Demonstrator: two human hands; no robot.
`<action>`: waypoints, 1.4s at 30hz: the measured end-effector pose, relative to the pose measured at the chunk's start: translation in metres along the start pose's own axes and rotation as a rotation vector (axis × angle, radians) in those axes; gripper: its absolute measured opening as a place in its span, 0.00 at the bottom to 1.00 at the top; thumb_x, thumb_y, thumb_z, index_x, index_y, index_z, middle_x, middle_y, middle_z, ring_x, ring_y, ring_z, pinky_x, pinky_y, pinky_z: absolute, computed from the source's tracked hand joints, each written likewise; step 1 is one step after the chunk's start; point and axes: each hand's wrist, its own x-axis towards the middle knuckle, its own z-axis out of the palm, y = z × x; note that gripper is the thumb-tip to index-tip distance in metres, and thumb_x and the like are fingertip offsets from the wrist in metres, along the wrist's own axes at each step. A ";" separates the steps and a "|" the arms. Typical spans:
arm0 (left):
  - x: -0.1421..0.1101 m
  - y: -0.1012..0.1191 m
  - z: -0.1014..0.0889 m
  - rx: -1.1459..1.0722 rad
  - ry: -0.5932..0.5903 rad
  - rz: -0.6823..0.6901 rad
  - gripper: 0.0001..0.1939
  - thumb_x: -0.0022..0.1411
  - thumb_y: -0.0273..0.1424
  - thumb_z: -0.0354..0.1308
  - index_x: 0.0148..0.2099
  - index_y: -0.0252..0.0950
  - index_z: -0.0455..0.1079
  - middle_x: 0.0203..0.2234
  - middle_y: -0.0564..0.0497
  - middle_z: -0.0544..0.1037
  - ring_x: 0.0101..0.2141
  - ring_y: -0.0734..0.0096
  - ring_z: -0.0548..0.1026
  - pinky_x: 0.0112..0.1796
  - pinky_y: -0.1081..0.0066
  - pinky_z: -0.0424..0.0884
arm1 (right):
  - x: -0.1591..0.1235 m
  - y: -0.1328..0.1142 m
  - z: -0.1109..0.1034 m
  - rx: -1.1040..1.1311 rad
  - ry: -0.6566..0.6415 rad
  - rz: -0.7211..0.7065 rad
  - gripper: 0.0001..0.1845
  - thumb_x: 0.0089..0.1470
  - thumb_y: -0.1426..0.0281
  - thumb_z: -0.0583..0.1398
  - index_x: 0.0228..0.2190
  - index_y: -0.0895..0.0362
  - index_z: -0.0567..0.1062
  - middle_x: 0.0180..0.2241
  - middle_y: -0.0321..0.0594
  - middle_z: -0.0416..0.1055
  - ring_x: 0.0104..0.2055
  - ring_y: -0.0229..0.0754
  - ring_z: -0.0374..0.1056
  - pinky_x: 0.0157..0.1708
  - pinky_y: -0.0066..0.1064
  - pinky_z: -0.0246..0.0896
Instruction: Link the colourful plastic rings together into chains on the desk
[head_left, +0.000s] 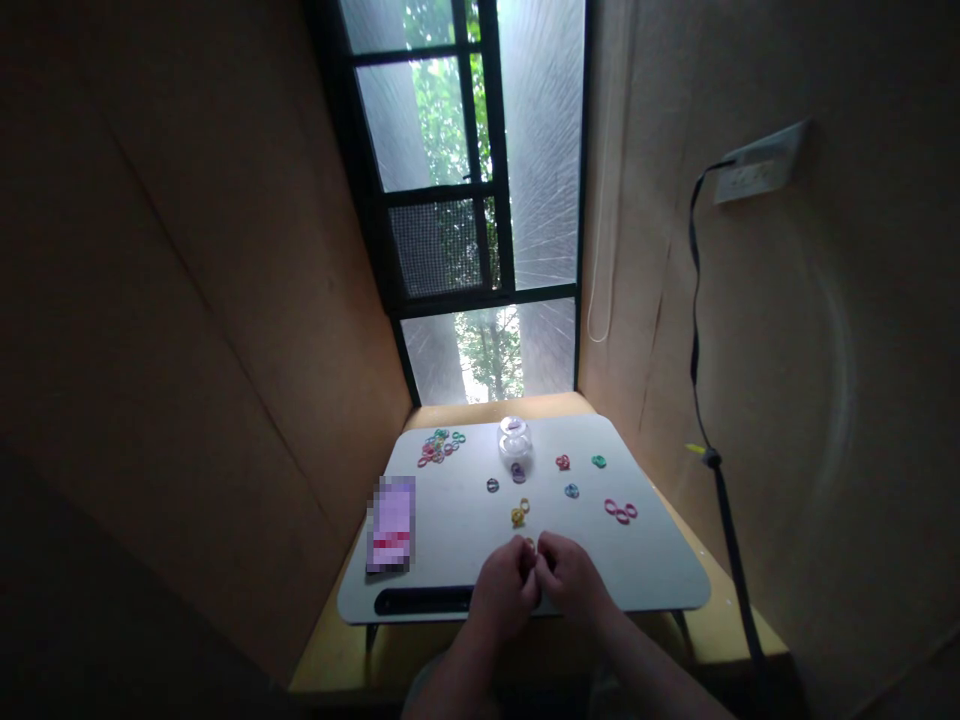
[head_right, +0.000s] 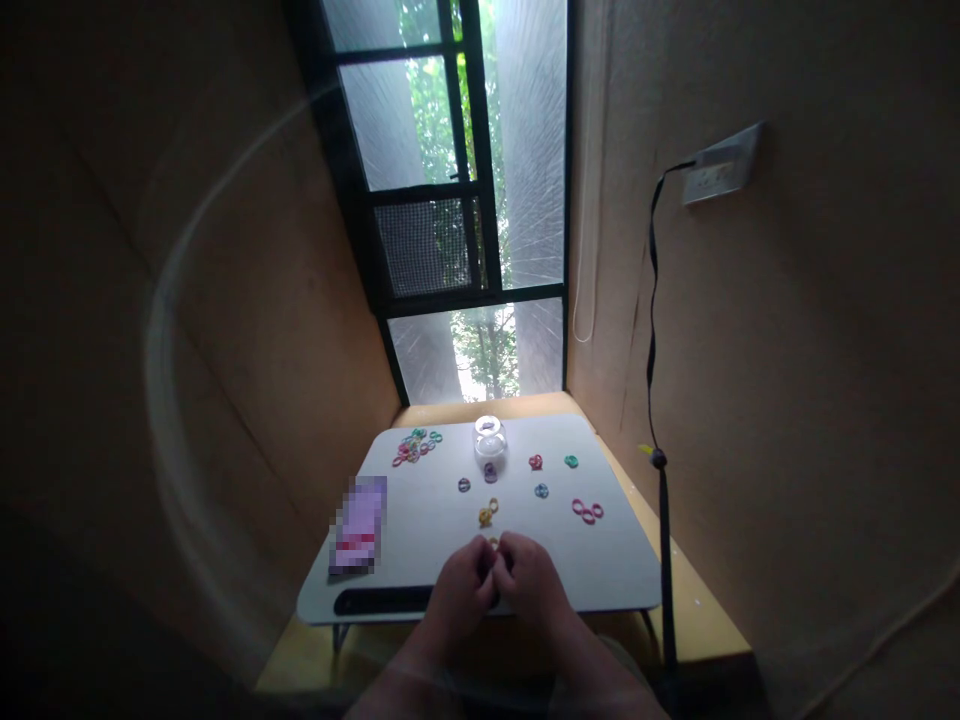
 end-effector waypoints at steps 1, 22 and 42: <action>0.000 0.000 0.000 0.000 0.000 0.000 0.04 0.58 0.26 0.53 0.32 0.38 0.60 0.26 0.55 0.71 0.27 0.73 0.66 0.30 0.73 0.56 | 0.000 0.000 0.000 -0.006 0.004 0.001 0.08 0.52 0.71 0.52 0.22 0.55 0.62 0.21 0.32 0.64 0.25 0.37 0.60 0.27 0.27 0.48; -0.002 0.001 -0.001 0.042 -0.003 0.002 0.02 0.58 0.26 0.54 0.33 0.38 0.64 0.27 0.53 0.73 0.29 0.70 0.68 0.31 0.72 0.57 | -0.003 -0.004 -0.003 -0.021 -0.013 -0.005 0.08 0.51 0.72 0.52 0.22 0.55 0.63 0.22 0.33 0.65 0.26 0.37 0.60 0.27 0.27 0.49; 0.000 0.001 -0.003 0.062 -0.040 -0.003 0.02 0.58 0.27 0.54 0.35 0.38 0.64 0.28 0.52 0.72 0.29 0.69 0.68 0.31 0.71 0.58 | -0.001 -0.005 -0.004 -0.007 -0.017 0.003 0.09 0.52 0.70 0.53 0.21 0.54 0.62 0.20 0.32 0.63 0.24 0.36 0.57 0.25 0.27 0.47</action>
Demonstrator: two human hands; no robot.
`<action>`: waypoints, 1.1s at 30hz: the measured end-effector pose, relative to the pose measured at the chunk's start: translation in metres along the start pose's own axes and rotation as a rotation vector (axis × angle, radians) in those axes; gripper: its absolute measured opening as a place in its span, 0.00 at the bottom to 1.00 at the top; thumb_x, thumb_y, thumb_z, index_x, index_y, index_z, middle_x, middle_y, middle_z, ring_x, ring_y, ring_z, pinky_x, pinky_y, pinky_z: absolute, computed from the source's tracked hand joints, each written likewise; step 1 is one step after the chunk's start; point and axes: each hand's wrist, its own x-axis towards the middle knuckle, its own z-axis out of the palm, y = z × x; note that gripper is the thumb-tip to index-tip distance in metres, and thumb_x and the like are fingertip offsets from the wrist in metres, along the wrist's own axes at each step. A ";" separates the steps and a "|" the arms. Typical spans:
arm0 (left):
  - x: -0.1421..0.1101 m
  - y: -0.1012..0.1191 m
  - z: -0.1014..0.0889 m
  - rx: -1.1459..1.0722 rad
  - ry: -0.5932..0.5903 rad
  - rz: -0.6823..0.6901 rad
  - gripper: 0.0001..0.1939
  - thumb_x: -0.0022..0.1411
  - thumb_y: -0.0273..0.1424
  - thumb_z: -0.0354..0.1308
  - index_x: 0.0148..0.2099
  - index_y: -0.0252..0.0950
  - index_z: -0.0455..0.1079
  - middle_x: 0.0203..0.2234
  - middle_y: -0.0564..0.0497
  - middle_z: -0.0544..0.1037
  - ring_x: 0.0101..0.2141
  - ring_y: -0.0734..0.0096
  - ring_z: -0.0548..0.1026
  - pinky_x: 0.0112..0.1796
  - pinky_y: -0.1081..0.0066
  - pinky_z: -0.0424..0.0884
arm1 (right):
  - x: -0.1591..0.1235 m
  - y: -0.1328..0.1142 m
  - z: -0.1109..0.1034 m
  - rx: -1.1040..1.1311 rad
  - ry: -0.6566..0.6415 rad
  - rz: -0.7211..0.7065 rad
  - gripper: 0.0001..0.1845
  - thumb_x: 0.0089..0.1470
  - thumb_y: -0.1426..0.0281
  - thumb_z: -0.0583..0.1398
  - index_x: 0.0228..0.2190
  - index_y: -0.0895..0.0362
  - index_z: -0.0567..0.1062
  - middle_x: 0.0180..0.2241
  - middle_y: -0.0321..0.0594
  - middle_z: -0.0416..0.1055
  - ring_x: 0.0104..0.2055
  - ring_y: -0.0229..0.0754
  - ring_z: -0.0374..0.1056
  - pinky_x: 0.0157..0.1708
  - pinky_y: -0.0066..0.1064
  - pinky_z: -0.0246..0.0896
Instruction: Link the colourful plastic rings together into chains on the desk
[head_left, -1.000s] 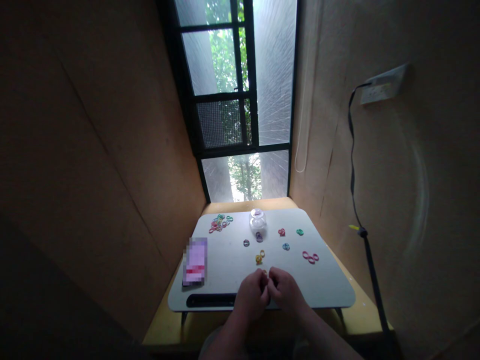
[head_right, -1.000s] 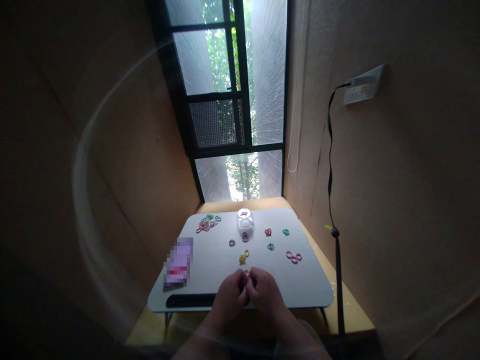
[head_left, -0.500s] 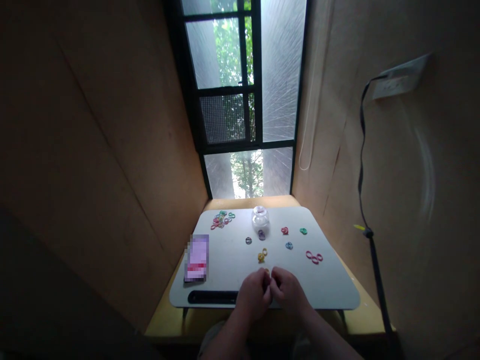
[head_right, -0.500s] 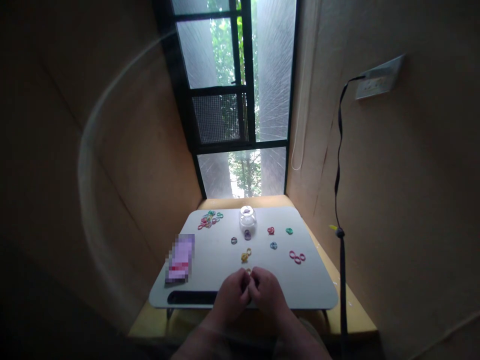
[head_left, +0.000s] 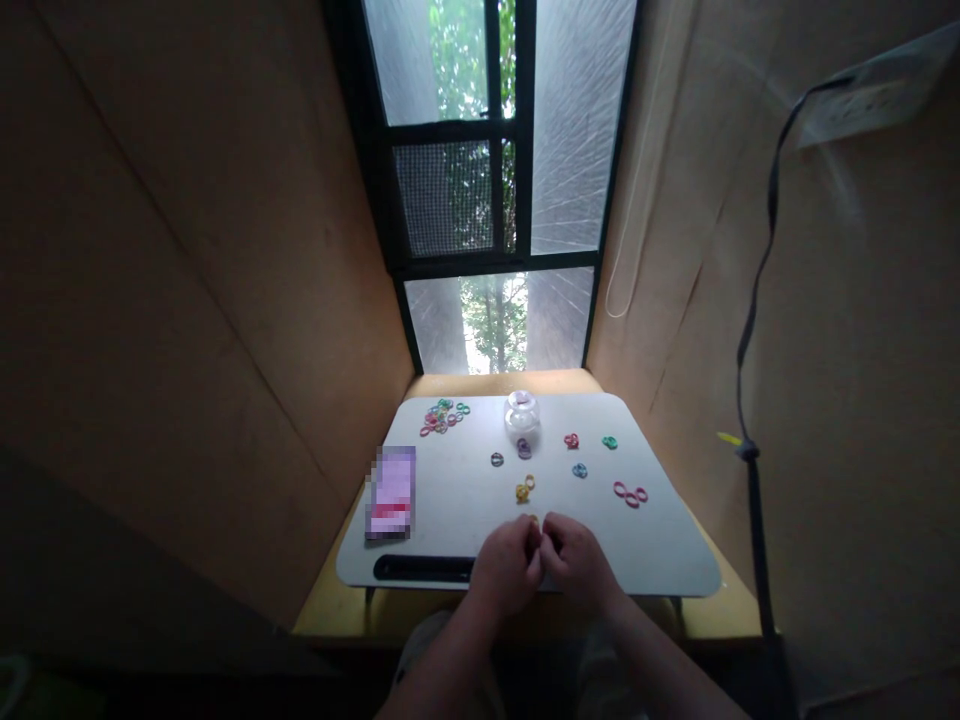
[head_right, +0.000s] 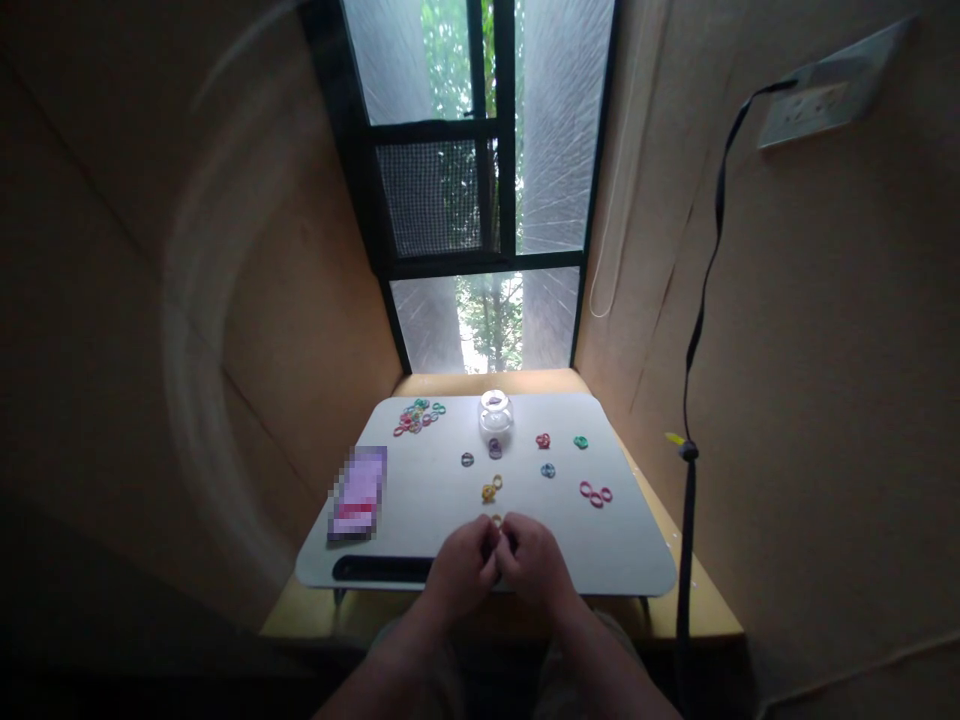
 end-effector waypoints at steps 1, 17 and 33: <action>0.000 0.000 0.000 0.002 0.001 0.003 0.02 0.58 0.27 0.54 0.35 0.38 0.64 0.28 0.52 0.72 0.29 0.69 0.68 0.31 0.71 0.57 | 0.001 0.000 0.000 0.000 -0.002 0.002 0.09 0.52 0.70 0.53 0.21 0.54 0.62 0.20 0.32 0.62 0.24 0.36 0.57 0.25 0.27 0.47; 0.007 0.005 -0.006 -0.014 -0.030 -0.047 0.01 0.58 0.28 0.54 0.34 0.38 0.64 0.27 0.52 0.72 0.29 0.69 0.67 0.31 0.70 0.56 | 0.009 0.009 0.002 -0.004 -0.037 0.000 0.08 0.51 0.70 0.53 0.21 0.54 0.63 0.20 0.32 0.63 0.24 0.36 0.57 0.26 0.28 0.48; 0.003 0.002 0.001 -0.004 0.024 -0.004 0.02 0.59 0.27 0.53 0.34 0.38 0.61 0.26 0.53 0.71 0.28 0.71 0.67 0.29 0.72 0.56 | 0.004 0.002 0.001 -0.012 0.005 -0.005 0.09 0.52 0.71 0.52 0.21 0.54 0.62 0.20 0.32 0.62 0.25 0.37 0.58 0.27 0.27 0.48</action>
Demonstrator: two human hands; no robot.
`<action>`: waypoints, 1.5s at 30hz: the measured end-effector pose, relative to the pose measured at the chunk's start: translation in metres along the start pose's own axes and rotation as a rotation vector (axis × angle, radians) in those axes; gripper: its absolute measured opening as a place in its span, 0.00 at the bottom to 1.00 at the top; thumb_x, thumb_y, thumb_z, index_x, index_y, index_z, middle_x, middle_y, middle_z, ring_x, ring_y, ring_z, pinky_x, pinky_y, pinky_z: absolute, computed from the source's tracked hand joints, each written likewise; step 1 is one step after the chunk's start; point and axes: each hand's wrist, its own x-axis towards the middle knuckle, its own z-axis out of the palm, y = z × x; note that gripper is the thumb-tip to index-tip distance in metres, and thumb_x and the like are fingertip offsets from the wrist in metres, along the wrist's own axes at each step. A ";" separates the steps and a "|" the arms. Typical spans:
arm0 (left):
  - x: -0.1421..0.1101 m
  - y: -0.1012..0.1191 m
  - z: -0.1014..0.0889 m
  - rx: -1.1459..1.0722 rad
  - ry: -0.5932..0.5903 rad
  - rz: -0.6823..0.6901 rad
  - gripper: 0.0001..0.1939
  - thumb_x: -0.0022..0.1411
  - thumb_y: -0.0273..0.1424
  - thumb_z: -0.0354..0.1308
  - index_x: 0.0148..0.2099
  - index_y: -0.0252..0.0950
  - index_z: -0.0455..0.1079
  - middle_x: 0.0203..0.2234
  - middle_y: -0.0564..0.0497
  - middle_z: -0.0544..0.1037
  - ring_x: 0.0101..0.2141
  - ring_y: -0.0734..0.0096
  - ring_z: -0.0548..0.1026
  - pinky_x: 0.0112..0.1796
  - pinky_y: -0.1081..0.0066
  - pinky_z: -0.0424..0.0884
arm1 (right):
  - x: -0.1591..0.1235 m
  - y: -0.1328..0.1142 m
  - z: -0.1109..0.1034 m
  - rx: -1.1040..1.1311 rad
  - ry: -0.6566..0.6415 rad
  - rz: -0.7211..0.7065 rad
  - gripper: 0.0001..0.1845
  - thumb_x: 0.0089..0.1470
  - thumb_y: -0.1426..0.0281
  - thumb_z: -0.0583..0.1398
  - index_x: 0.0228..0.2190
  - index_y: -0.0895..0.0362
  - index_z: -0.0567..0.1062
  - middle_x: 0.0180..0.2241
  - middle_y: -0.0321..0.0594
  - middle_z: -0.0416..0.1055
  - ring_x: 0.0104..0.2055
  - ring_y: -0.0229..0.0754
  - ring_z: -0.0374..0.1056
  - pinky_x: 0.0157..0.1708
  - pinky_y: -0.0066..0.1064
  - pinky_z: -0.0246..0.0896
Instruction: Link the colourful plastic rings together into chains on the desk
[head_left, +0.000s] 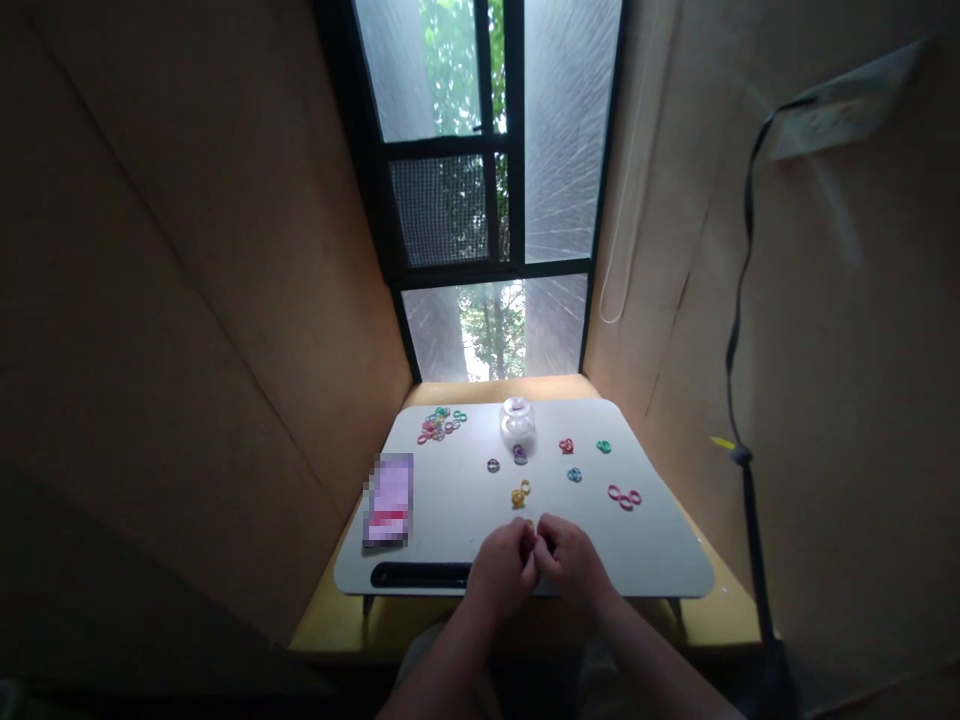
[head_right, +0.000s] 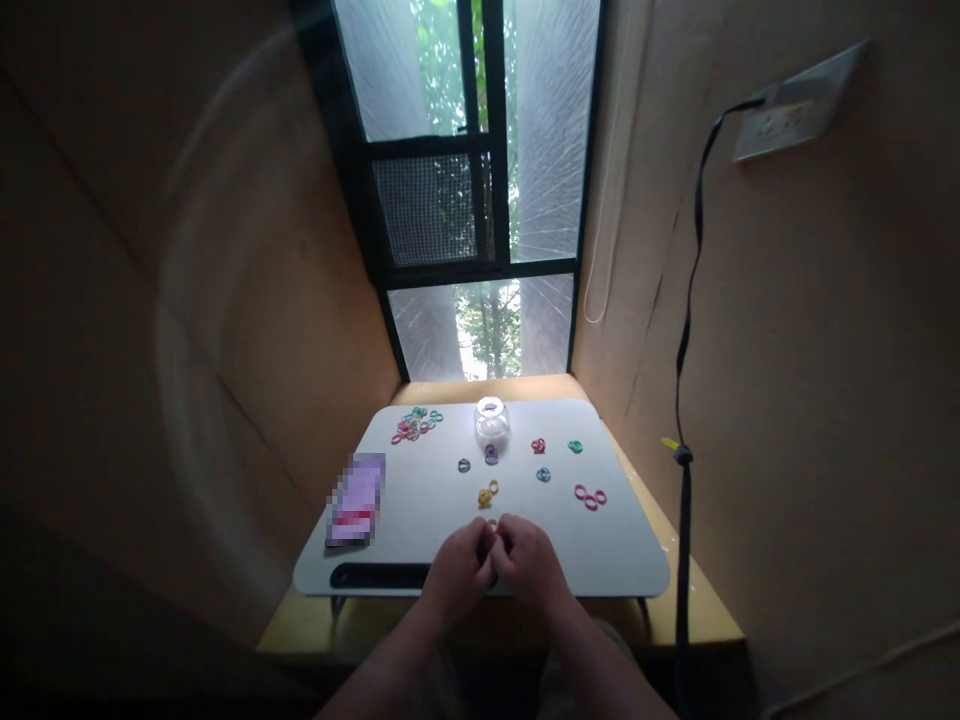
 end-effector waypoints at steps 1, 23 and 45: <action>0.000 0.000 0.001 -0.003 0.004 0.003 0.02 0.59 0.27 0.53 0.33 0.38 0.61 0.27 0.53 0.71 0.28 0.71 0.67 0.30 0.72 0.56 | 0.000 0.000 0.000 -0.001 0.004 0.000 0.09 0.52 0.71 0.52 0.21 0.54 0.62 0.20 0.32 0.62 0.25 0.37 0.58 0.27 0.27 0.48; -0.003 0.003 0.001 -0.009 0.000 -0.012 0.03 0.59 0.27 0.52 0.33 0.38 0.61 0.27 0.53 0.72 0.28 0.71 0.67 0.30 0.72 0.57 | -0.003 -0.002 -0.003 0.034 -0.010 -0.004 0.08 0.52 0.72 0.52 0.22 0.54 0.61 0.21 0.33 0.64 0.26 0.37 0.60 0.27 0.27 0.48; 0.003 0.004 0.002 0.065 -0.022 -0.023 0.04 0.61 0.31 0.51 0.33 0.39 0.61 0.26 0.54 0.70 0.27 0.70 0.66 0.30 0.71 0.56 | 0.005 0.000 -0.009 0.040 -0.040 0.000 0.10 0.52 0.73 0.53 0.21 0.55 0.59 0.21 0.31 0.60 0.24 0.35 0.56 0.26 0.28 0.45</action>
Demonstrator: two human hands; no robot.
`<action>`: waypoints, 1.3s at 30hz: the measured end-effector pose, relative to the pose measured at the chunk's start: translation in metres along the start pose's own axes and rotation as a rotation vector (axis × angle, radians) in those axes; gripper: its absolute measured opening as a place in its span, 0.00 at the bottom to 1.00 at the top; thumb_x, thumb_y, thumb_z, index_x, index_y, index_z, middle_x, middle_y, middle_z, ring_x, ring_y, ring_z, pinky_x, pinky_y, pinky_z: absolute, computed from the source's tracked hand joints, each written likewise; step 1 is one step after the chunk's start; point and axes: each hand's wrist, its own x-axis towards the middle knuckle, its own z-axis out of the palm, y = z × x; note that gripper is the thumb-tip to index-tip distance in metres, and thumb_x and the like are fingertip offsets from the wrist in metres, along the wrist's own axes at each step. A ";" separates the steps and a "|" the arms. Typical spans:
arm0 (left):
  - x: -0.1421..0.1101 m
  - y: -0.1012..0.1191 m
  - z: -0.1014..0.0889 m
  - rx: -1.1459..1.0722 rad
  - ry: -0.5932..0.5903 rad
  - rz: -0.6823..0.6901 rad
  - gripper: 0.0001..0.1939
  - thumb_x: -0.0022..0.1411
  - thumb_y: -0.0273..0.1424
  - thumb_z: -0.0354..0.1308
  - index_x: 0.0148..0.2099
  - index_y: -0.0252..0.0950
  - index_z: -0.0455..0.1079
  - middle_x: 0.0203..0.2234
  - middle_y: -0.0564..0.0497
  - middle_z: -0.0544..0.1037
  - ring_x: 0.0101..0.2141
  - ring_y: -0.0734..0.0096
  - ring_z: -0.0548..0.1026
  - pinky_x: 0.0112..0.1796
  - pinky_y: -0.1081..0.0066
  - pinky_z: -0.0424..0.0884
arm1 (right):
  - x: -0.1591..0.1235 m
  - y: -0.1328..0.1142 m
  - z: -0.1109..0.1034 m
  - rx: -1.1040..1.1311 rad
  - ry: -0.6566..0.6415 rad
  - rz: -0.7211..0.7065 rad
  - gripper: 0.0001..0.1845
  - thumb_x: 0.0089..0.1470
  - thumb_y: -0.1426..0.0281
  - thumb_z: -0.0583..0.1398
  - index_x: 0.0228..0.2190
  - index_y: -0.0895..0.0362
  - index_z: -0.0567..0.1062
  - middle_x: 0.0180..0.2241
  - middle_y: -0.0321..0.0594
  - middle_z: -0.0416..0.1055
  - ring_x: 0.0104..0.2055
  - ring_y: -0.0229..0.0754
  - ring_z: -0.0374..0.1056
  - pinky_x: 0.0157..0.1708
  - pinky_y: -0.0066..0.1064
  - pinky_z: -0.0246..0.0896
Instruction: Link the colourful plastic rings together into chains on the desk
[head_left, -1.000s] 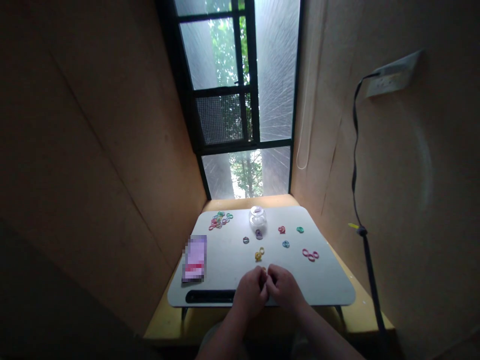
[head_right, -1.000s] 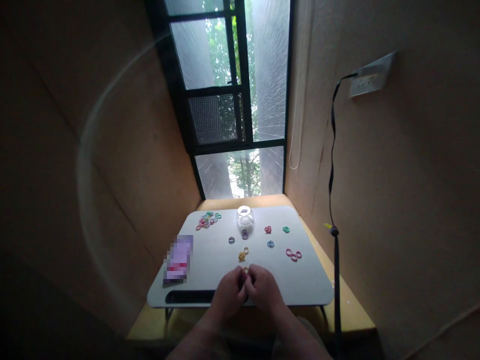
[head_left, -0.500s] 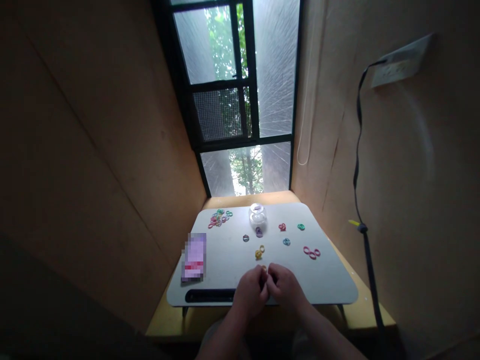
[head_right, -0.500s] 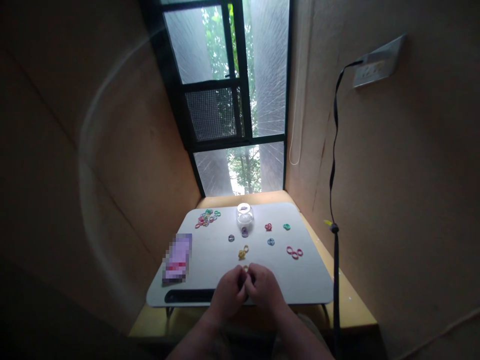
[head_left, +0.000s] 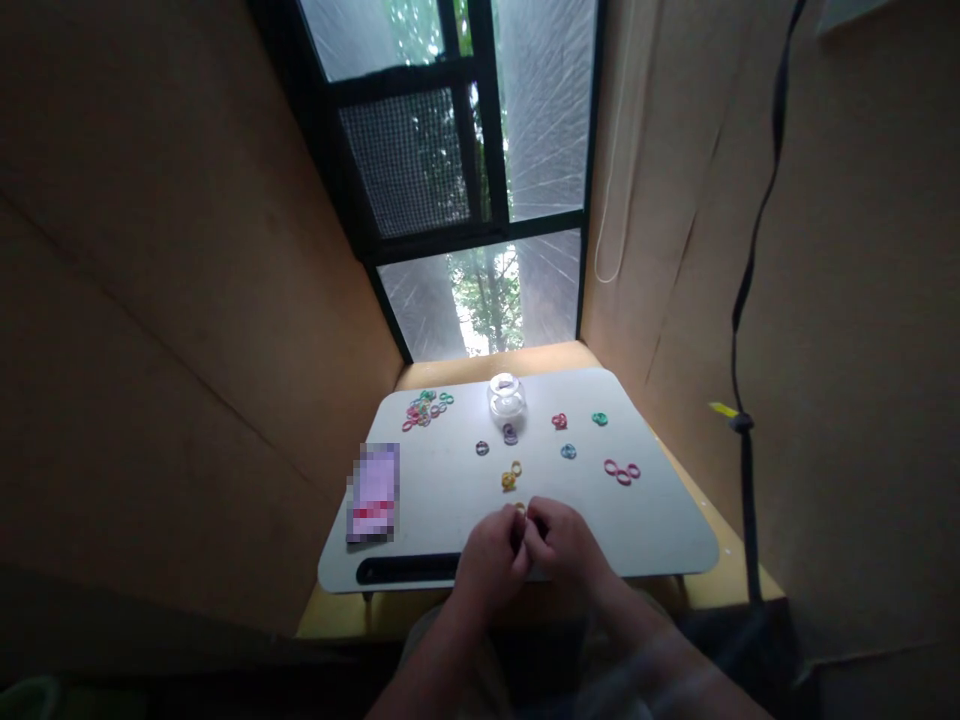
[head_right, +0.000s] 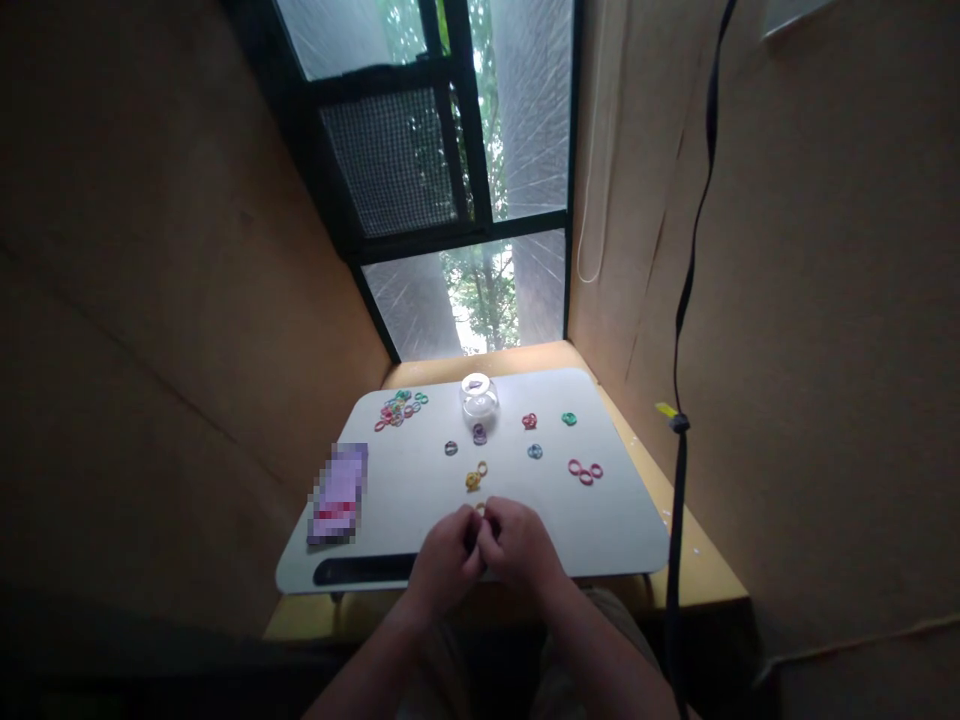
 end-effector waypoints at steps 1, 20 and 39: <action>0.001 0.000 0.000 -0.003 -0.007 -0.001 0.04 0.61 0.31 0.52 0.33 0.39 0.61 0.26 0.54 0.69 0.27 0.70 0.66 0.29 0.71 0.56 | 0.001 0.001 0.000 0.003 -0.001 0.001 0.09 0.51 0.73 0.53 0.21 0.55 0.59 0.21 0.31 0.61 0.24 0.35 0.56 0.26 0.28 0.45; 0.001 -0.003 -0.007 -0.089 -0.032 0.007 0.02 0.59 0.28 0.54 0.33 0.38 0.63 0.26 0.53 0.71 0.28 0.71 0.66 0.30 0.72 0.57 | -0.001 0.001 0.007 -0.016 0.026 0.011 0.08 0.51 0.71 0.53 0.21 0.55 0.63 0.20 0.32 0.62 0.24 0.36 0.57 0.26 0.28 0.47; -0.002 -0.007 -0.001 -0.117 0.036 0.032 0.02 0.59 0.27 0.53 0.33 0.38 0.63 0.26 0.54 0.72 0.28 0.71 0.68 0.30 0.72 0.57 | -0.004 -0.004 0.010 -0.071 0.063 0.016 0.09 0.52 0.70 0.51 0.22 0.55 0.63 0.21 0.33 0.65 0.25 0.38 0.60 0.26 0.27 0.49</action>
